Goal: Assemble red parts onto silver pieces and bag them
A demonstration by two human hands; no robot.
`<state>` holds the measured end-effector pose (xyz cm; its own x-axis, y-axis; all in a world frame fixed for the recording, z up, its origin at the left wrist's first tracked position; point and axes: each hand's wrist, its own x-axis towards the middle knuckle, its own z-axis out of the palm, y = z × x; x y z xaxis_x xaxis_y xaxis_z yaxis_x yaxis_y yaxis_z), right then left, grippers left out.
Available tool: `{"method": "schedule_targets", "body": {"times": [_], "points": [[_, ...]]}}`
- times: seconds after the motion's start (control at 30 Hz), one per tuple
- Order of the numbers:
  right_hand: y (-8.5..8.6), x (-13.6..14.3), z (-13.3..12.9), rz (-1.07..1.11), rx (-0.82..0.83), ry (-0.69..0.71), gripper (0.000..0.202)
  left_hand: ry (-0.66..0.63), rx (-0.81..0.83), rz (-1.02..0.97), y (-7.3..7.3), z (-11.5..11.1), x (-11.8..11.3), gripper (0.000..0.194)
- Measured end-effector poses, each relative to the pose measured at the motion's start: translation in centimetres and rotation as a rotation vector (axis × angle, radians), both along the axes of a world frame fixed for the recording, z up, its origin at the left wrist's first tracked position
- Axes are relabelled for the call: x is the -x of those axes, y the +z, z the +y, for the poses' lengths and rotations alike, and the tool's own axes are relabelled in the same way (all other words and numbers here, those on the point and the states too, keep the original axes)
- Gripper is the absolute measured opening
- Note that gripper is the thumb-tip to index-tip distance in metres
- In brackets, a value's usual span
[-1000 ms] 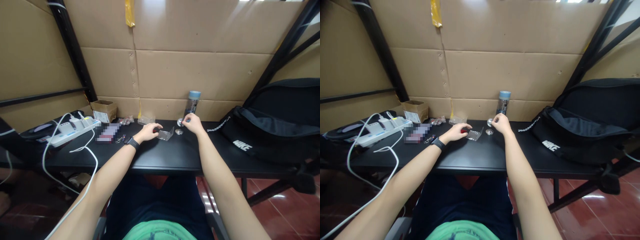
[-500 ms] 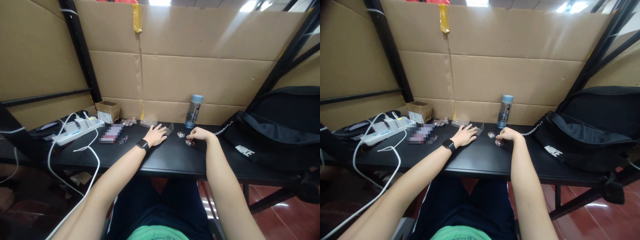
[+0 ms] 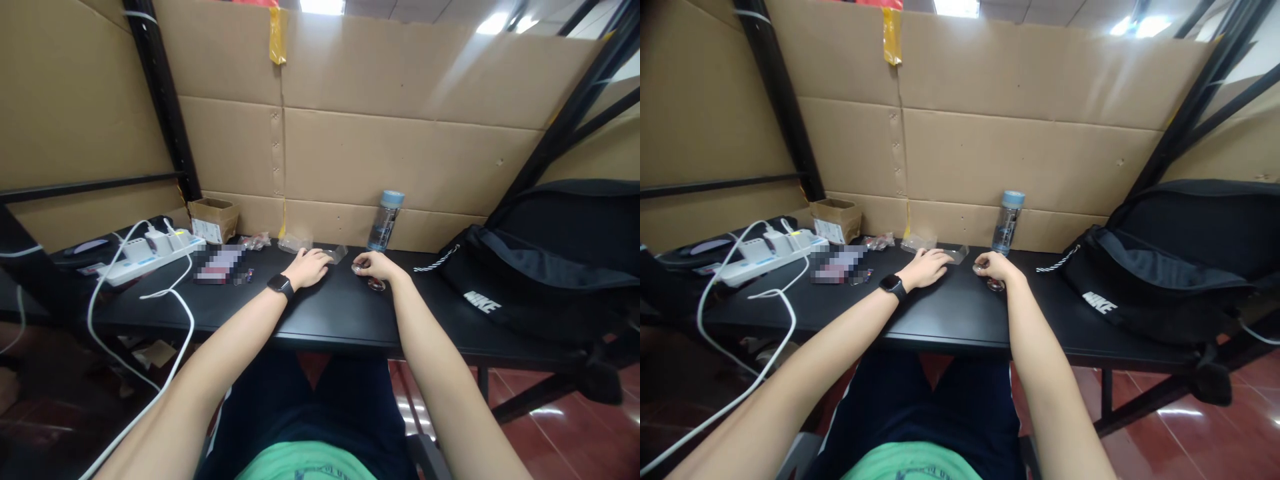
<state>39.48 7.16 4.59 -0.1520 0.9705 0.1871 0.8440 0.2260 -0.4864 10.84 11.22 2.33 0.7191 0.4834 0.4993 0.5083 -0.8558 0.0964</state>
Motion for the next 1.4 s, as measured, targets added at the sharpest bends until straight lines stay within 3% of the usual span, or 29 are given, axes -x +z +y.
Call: {"method": "schedule_targets", "body": {"times": [0.1,0.27,0.4,0.5,0.73,0.97,1.07,1.27,1.4], "points": [[0.1,-0.2,-0.1,-0.024,0.02,0.009,0.032,0.068,-0.052,-0.045,0.7,0.8,2.0,0.047],[0.1,-0.3,-0.1,-0.035,0.043,0.021,0.031,0.168,0.0,-0.052,1.6,2.8,6.0,0.031],[0.2,-0.3,-0.1,-0.031,-0.003,0.0,0.035,0.06,0.129,0.04,2.0,3.4,7.2,0.02],[0.4,-0.2,-0.2,0.052,-0.053,0.008,0.037,0.04,0.177,0.129,2.1,3.3,7.0,0.019],[1.7,1.7,-1.3,0.527,-0.067,0.204,0.044,0.116,0.163,0.207,2.0,3.1,6.0,0.015],[1.6,4.7,-1.5,0.706,0.008,0.338,0.05,0.095,0.107,0.18,1.3,2.6,5.2,0.007],[1.2,5.6,-1.2,0.753,0.019,0.369,0.051,0.095,0.081,0.07,1.6,2.2,4.6,0.011],[0.8,6.3,-1.0,0.825,0.057,0.361,0.05,0.044,0.139,-0.332,2.6,1.5,4.1,0.014],[0.8,6.7,-1.1,0.886,0.066,0.328,0.055,-0.015,0.219,-0.433,2.7,1.0,3.5,0.017]]}}
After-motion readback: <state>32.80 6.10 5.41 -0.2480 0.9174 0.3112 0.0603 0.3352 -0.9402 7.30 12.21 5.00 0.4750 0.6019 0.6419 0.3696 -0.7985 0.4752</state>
